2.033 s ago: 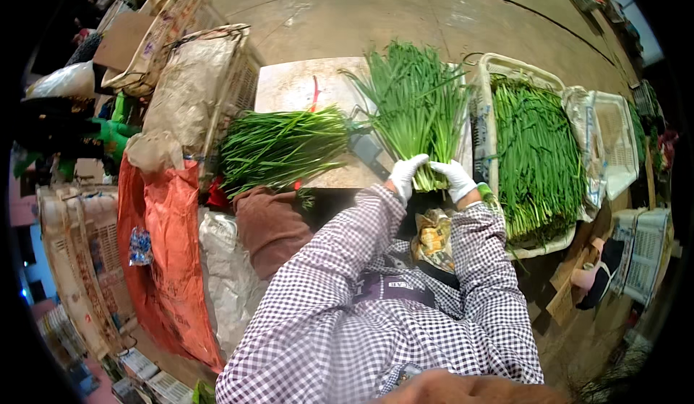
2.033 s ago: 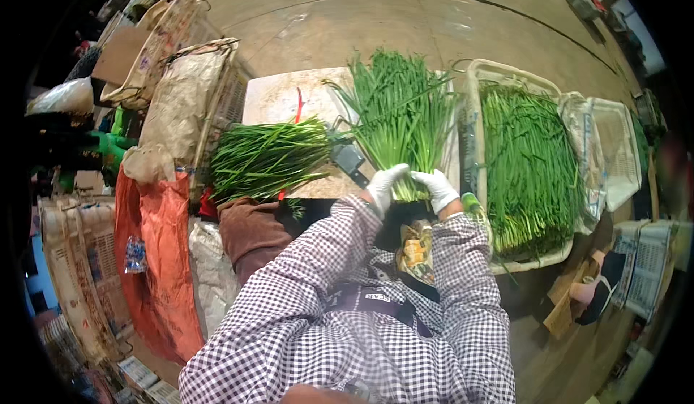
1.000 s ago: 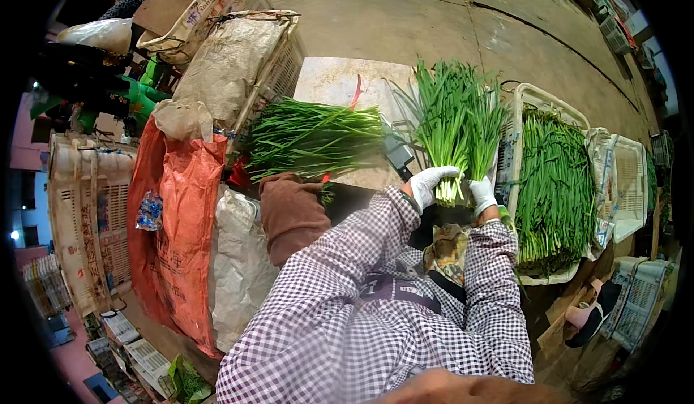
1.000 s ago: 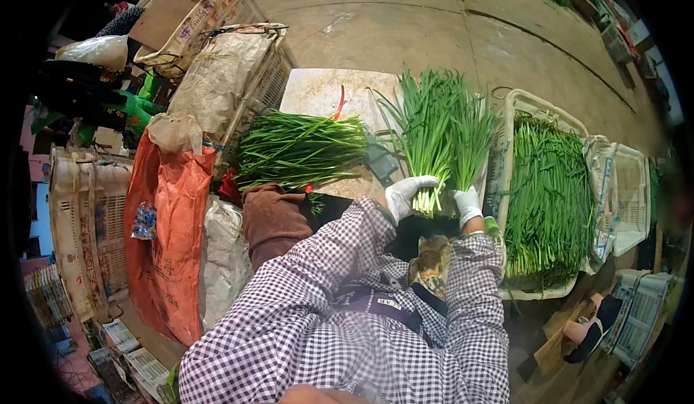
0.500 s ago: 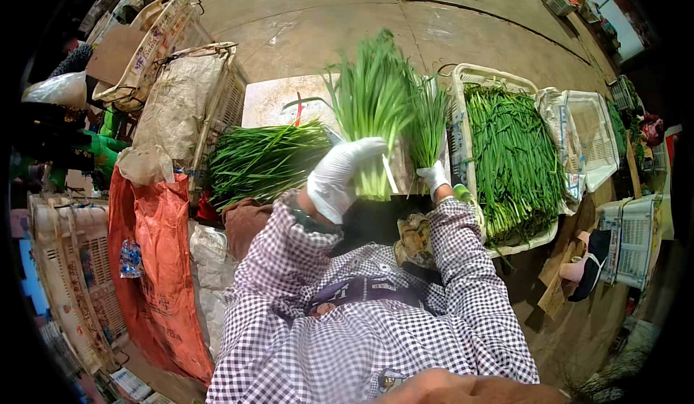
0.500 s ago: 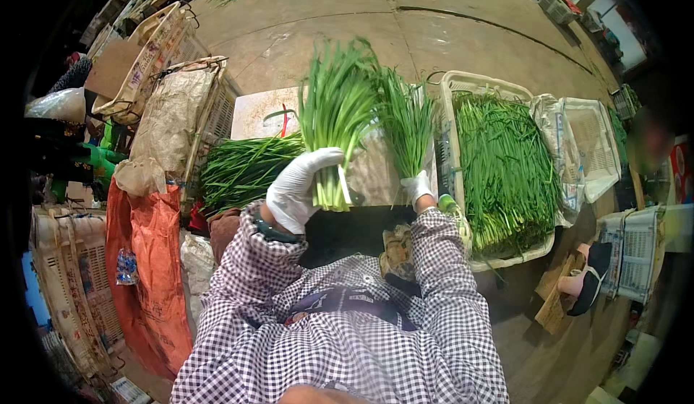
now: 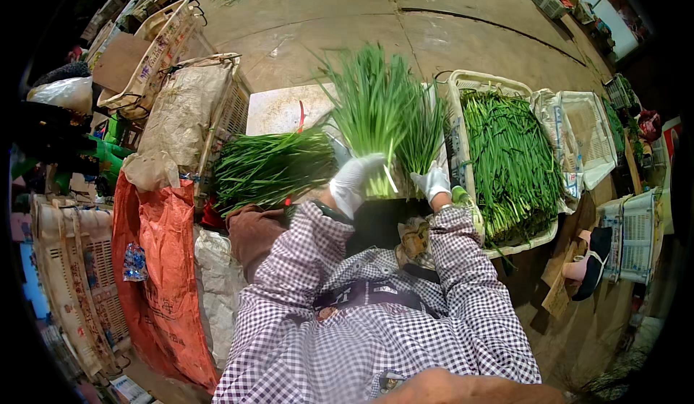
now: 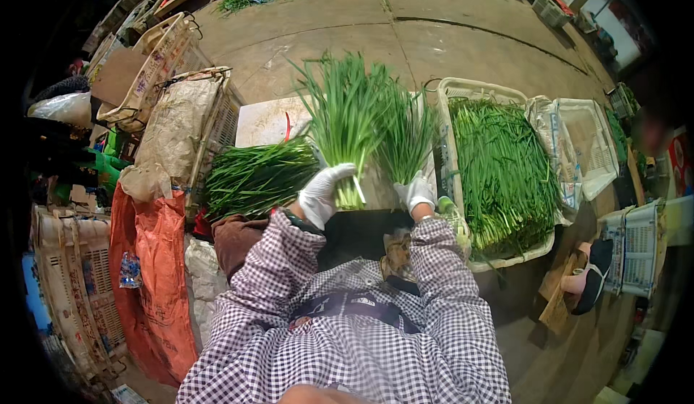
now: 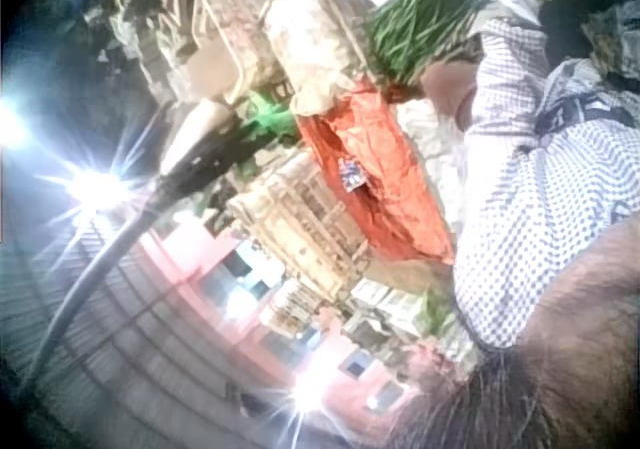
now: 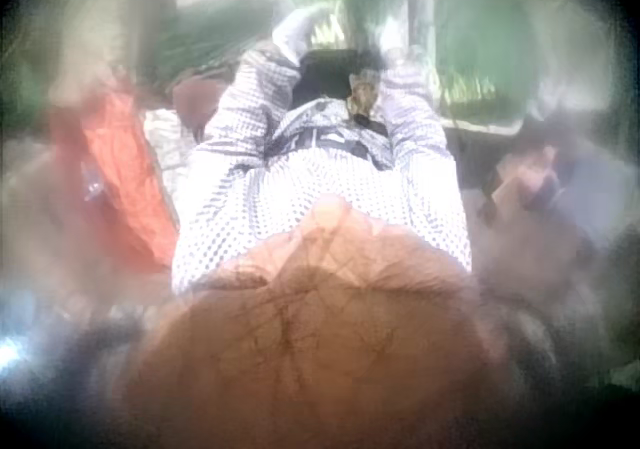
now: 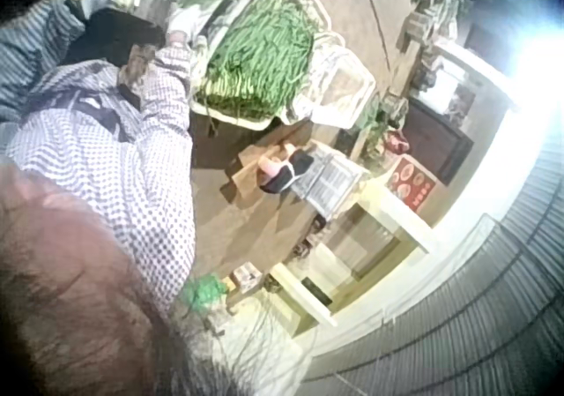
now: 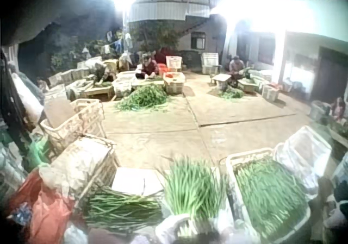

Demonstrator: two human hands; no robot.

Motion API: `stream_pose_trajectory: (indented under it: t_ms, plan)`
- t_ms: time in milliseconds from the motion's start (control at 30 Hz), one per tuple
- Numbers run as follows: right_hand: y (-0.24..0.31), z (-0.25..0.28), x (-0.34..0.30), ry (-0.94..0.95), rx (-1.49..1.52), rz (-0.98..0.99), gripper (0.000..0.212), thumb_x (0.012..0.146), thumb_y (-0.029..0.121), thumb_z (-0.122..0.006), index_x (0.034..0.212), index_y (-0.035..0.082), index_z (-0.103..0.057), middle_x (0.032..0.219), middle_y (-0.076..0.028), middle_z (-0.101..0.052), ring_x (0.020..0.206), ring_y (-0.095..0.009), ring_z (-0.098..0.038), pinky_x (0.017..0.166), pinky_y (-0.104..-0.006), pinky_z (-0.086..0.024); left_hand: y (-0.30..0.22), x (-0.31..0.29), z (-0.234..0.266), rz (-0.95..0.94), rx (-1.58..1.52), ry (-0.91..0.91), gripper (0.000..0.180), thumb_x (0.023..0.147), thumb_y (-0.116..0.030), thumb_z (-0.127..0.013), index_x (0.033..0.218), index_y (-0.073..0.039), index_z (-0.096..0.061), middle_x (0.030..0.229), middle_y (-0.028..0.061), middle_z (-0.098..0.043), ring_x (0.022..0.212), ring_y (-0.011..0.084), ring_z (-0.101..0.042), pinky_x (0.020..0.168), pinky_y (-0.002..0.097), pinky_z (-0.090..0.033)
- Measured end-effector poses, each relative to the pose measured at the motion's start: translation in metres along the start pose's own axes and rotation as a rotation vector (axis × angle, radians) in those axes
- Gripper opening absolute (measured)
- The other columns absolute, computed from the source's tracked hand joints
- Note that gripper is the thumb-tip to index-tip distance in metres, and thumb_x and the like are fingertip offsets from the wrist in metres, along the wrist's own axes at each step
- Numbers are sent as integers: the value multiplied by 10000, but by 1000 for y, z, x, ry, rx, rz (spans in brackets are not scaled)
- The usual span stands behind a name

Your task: The person gathers bunches of green vegetables, trims the root ends with a knife on a white board, and ties each bunch with a piece of white string.

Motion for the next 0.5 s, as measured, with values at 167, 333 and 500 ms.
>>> stream_pose_trajectory:
  t_ms: [167,333,500]
  plan:
    - [-4,16,-20,104,467,226,515,925,407,-583,1277,32,-569,1201,-154,-642,1077,-280,-621,916,-348,-479,72,40,15,152,-164,94,184,890,-127,-617,1048,-34,-641,878,94,-685,738,226,-680,650,395,-586]
    - [17,38,-89,580,1087,148,392,961,337,-601,1164,3,-575,982,-13,-623,872,-111,-568,727,-255,-473,123,66,21,180,-121,117,178,891,-100,-607,1053,-31,-633,859,78,-669,756,208,-674,675,366,-569]
    - [-5,-4,-88,611,1039,116,903,831,186,-771,1442,-92,-168,1161,-133,-556,996,-158,-567,773,-253,-512,164,85,21,163,-83,130,222,907,-173,-601,1062,-20,-640,919,67,-660,804,181,-628,715,302,-508]
Point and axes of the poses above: each hand's wrist, its own x-axis towards the middle knuckle, its own z-axis out of the back of the hand, y = z × x, the point moved 1 cm from there along x, towards the middle knuckle
